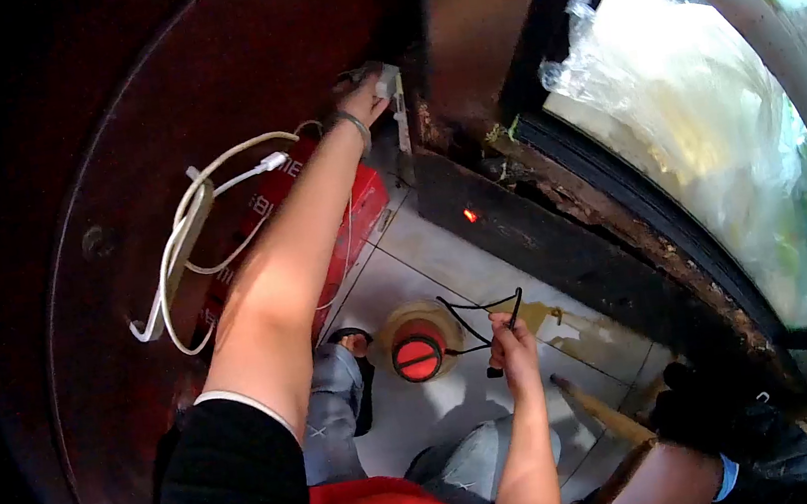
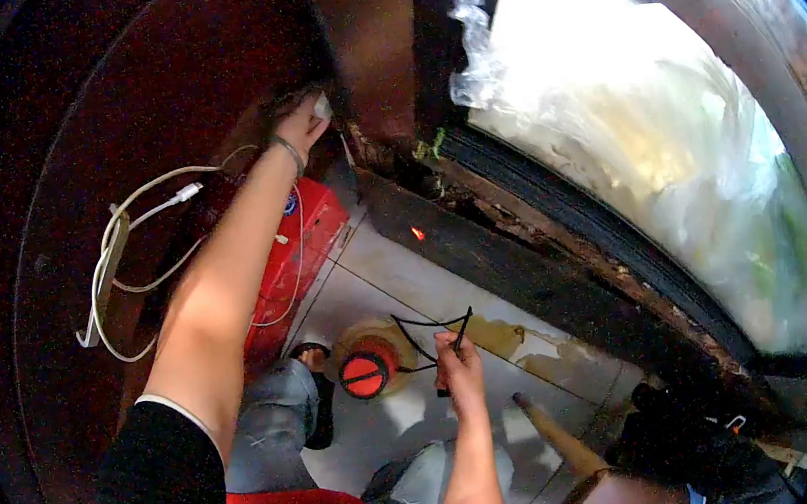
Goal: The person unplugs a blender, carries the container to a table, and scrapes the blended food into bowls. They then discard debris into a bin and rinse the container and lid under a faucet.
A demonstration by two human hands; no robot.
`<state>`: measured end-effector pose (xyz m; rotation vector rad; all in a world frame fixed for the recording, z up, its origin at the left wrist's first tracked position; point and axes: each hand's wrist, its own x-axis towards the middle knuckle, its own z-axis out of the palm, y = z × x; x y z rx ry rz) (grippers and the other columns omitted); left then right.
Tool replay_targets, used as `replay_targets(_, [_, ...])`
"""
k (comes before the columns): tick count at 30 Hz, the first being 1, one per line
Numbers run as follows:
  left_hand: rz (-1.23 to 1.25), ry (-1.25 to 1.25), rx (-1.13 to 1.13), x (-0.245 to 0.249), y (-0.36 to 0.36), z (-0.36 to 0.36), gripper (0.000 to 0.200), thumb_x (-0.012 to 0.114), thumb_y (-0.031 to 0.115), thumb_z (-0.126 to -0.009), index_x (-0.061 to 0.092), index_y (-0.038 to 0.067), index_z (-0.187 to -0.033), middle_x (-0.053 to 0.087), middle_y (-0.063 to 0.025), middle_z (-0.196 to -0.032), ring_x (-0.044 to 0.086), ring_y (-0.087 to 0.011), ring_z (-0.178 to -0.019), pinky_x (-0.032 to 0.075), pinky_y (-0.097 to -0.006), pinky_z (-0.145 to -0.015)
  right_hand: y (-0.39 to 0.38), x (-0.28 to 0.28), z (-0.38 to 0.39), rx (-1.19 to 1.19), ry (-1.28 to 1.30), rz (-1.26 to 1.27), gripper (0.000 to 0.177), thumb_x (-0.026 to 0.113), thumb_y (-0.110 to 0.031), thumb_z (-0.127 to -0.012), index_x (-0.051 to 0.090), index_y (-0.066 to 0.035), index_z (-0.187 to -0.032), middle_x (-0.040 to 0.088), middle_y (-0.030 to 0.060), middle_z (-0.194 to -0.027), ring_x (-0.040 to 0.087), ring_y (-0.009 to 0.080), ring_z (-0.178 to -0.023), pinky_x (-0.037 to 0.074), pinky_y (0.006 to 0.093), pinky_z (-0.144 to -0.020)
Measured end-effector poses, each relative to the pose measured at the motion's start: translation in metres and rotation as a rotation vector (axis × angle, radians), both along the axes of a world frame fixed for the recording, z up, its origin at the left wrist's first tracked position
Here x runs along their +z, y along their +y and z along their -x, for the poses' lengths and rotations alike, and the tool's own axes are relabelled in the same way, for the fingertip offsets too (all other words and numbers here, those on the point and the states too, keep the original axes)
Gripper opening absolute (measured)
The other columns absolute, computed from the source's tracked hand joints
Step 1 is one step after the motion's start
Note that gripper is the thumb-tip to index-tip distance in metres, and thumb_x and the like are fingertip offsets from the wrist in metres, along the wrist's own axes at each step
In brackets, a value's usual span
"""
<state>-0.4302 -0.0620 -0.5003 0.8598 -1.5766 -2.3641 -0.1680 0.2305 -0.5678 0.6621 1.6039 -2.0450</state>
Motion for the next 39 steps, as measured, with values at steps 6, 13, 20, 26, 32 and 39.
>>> replay_targets(6, [0.003,-0.017,0.086,-0.001,0.01,-0.003,0.021,0.058,0.025,-0.082,0.054,0.006,-0.09,0.055,-0.0049,-0.086,0.053,-0.0151,-0.078,0.052,-0.0265,-0.072,0.007,0.014,0.0,-0.038,-0.006,-0.028,0.013,0.054,-0.019,-0.085,0.054,-0.008,-0.092,0.038,-0.0052,-0.052,0.031,0.0049,-0.041,0.025,0.0215,-0.039])
replay_targets(13, [0.208,0.018,0.012,-0.009,0.005,-0.005,0.037,0.058,0.032,-0.08,0.048,0.006,-0.104,0.053,-0.0073,-0.1,0.053,-0.0188,-0.09,0.051,-0.0292,-0.073,-0.006,-0.005,0.003,0.042,0.011,-0.161,0.021,0.062,-0.02,-0.079,0.054,-0.007,-0.094,0.047,-0.0013,-0.069,0.041,0.0051,-0.057,0.031,0.0205,-0.047])
replay_targets(20, [0.608,0.126,-0.186,0.004,0.047,-0.107,0.046,0.058,0.031,-0.082,0.043,0.001,-0.114,0.051,-0.0091,-0.105,0.052,-0.02,-0.095,0.042,-0.0309,-0.084,-0.039,-0.025,0.002,0.126,0.45,-0.262,0.016,0.066,-0.011,-0.075,0.053,-0.006,-0.083,0.052,-0.0022,-0.077,0.041,0.0032,-0.055,0.033,0.0176,-0.049])
replay_targets(26, [1.313,0.711,-1.221,-0.05,0.022,-0.271,0.01,0.06,0.012,-0.071,0.052,0.007,-0.074,0.052,-0.0096,-0.07,0.054,-0.0258,-0.064,0.045,-0.0349,-0.051,-0.052,-0.011,0.002,0.238,0.326,-0.24,0.027,0.071,-0.018,-0.071,0.047,-0.006,-0.075,0.053,0.0007,-0.069,0.048,0.0073,-0.064,0.041,0.0234,-0.057])
replay_targets(32, [0.83,-0.042,-1.262,-0.16,-0.019,-0.35,0.032,0.067,0.008,-0.069,0.045,0.006,-0.092,0.052,-0.0064,-0.083,0.053,-0.0169,-0.071,0.046,-0.0282,-0.061,-0.038,-0.014,0.002,0.404,0.473,-0.431,0.036,0.076,-0.021,-0.063,0.052,-0.003,-0.083,0.053,0.0041,-0.072,0.052,0.0122,-0.068,0.042,0.0247,-0.061])
replay_targets(39, [0.406,-0.477,-1.26,-0.223,-0.015,-0.334,0.042,0.072,0.009,-0.065,0.048,0.003,-0.099,0.058,-0.0047,-0.083,0.053,-0.0106,-0.081,0.045,-0.0261,-0.072,-0.042,-0.017,-0.01,0.754,0.508,-0.319,0.072,0.079,-0.036,-0.046,0.051,-0.006,-0.105,0.052,0.013,-0.103,0.052,0.0324,-0.096,0.043,0.037,-0.081])
